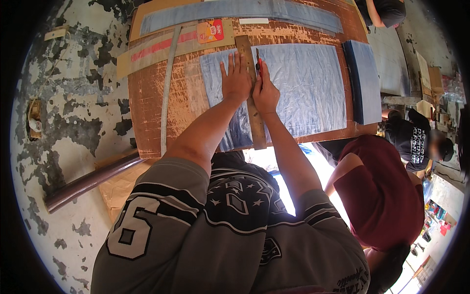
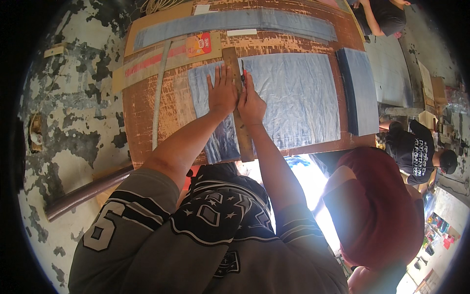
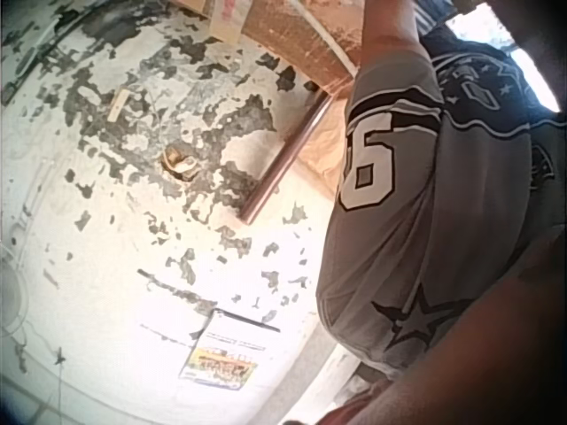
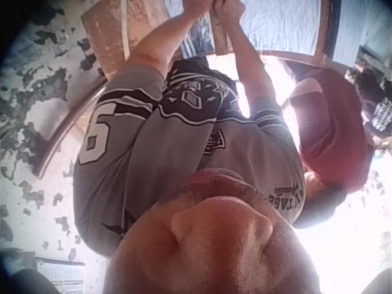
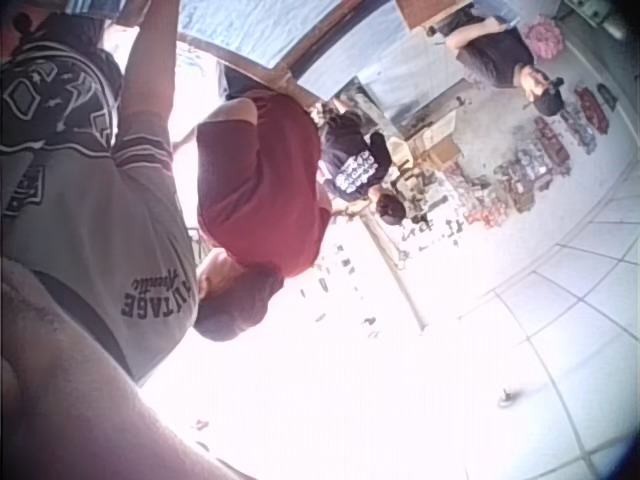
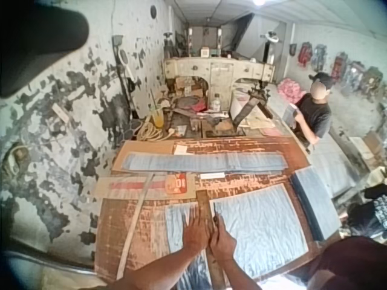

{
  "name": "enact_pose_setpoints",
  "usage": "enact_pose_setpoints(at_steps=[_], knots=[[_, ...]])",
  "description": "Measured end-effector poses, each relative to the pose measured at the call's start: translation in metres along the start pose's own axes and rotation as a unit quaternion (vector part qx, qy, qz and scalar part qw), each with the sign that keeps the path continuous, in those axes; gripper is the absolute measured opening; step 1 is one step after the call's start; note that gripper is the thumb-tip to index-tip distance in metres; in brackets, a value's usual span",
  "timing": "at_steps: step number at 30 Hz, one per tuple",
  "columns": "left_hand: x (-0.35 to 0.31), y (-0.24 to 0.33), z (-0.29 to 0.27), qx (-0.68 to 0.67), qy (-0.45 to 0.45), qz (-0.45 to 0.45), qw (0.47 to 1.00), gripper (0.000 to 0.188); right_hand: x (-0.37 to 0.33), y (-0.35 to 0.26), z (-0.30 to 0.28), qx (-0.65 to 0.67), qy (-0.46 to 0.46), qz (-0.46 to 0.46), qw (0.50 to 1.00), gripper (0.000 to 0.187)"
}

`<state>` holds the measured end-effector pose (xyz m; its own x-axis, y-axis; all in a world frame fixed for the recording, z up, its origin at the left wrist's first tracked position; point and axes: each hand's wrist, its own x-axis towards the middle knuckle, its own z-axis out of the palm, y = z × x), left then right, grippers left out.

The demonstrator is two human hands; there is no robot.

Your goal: The person uses a ruler and a small blade to mark and cut rectangular pieces from a large sheet of blue material on a wooden table.

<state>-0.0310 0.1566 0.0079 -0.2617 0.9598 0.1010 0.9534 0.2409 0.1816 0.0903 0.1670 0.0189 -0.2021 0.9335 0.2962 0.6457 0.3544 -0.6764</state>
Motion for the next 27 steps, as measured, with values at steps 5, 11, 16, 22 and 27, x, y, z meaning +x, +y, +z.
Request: enact_pose_setpoints(at_steps=[5, 11, 16, 22, 27], knots=[[-0.0001, -0.0007, 0.0011, -0.009, 0.009, 0.000, 1.000, 0.061, -0.0001, -0.0023, -0.0017, -0.001, -0.017, 0.020, 1.000, 0.057], [-0.0004, 0.0000, 0.0000, -0.004, 0.006, 0.001, 1.000, 0.063, 0.0004, -0.0026, -0.0018, 0.004, -0.014, 0.021, 1.000, 0.056], [-0.0001, -0.0004, 0.0007, -0.005, 0.002, -0.002, 1.000, 0.063, -0.0003, -0.0018, -0.0004, 0.002, -0.009, 0.020, 1.000, 0.055], [-0.0006, -0.0014, 0.0032, -0.007, 0.012, 0.000, 1.000, 0.063, -0.0001, -0.0022, -0.0015, 0.004, -0.022, 0.024, 0.999, 0.055], [0.0001, -0.0002, 0.0021, -0.008, 0.013, 0.002, 1.000, 0.063, 0.0000, -0.0012, 0.0001, -0.005, 0.001, 0.011, 1.000, 0.055]])
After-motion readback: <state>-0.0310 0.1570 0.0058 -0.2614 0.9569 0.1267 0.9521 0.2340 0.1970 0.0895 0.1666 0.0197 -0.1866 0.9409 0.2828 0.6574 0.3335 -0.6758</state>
